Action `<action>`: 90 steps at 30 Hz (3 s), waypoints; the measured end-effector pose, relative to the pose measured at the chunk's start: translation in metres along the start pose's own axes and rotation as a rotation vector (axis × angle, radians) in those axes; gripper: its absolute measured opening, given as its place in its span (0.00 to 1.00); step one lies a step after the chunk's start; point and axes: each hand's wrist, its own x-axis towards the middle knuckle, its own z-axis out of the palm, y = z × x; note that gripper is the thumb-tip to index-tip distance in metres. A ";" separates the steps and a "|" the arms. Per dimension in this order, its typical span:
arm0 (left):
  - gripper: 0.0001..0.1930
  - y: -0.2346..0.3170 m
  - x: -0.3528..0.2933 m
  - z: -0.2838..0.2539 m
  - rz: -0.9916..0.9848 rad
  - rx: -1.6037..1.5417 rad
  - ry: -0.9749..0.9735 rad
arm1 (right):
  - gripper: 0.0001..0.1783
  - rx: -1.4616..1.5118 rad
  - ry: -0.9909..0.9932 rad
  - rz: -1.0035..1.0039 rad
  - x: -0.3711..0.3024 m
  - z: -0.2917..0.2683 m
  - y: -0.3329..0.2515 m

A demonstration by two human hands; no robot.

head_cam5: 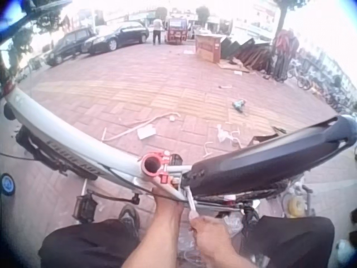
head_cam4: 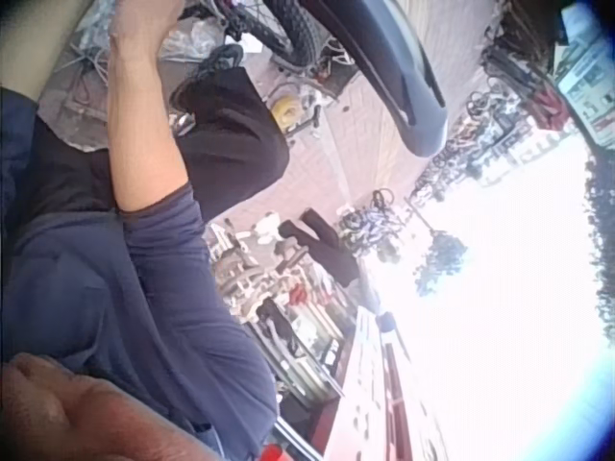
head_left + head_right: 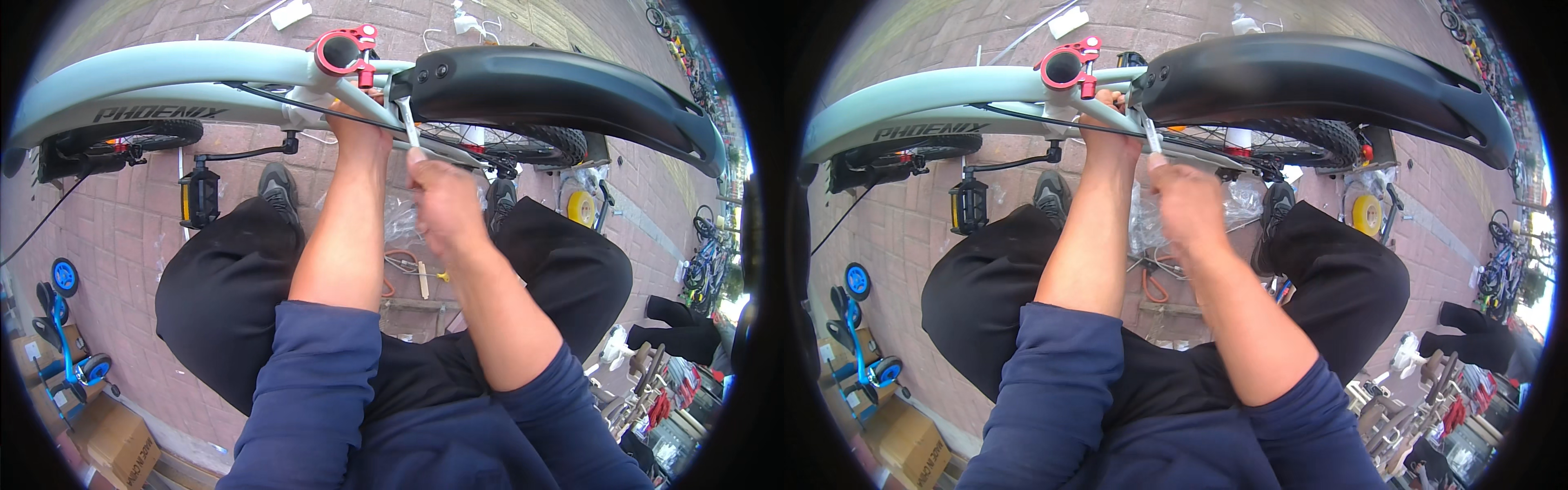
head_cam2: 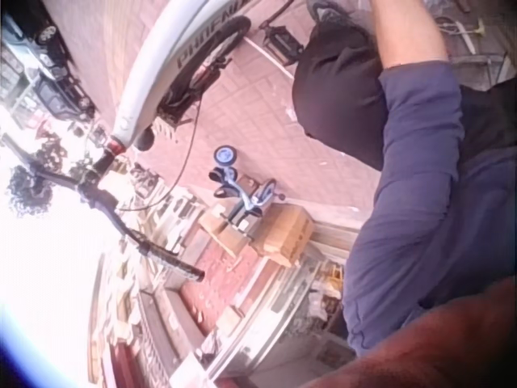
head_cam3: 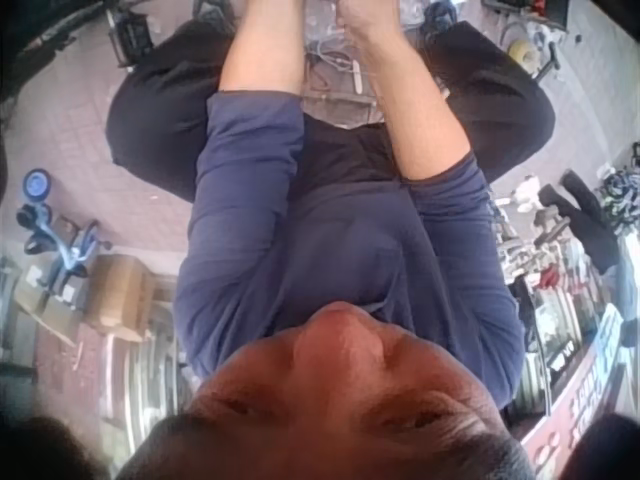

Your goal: The person is assembling a bicycle by attaching the seat post and saddle. They use a wrench to tighten the seat post clamp and then place the saddle onto the post.

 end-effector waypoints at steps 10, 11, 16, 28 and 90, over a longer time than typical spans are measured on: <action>0.05 -0.005 0.014 -0.019 -0.013 -0.089 -0.066 | 0.24 0.018 -0.266 0.205 -0.016 -0.009 -0.035; 0.05 -0.004 0.013 -0.016 -0.008 -0.070 -0.041 | 0.24 0.057 -0.295 0.252 -0.018 -0.009 -0.036; 0.06 0.001 0.006 -0.007 0.003 -0.005 0.015 | 0.24 0.103 -0.315 0.224 -0.019 0.006 -0.030; 0.11 0.001 0.011 -0.011 0.003 -0.044 0.006 | 0.25 0.157 -0.351 0.096 -0.018 -0.006 -0.020; 0.10 0.080 -0.206 0.037 -0.121 0.830 -0.217 | 0.21 -0.721 -0.657 -0.505 -0.094 -0.091 -0.048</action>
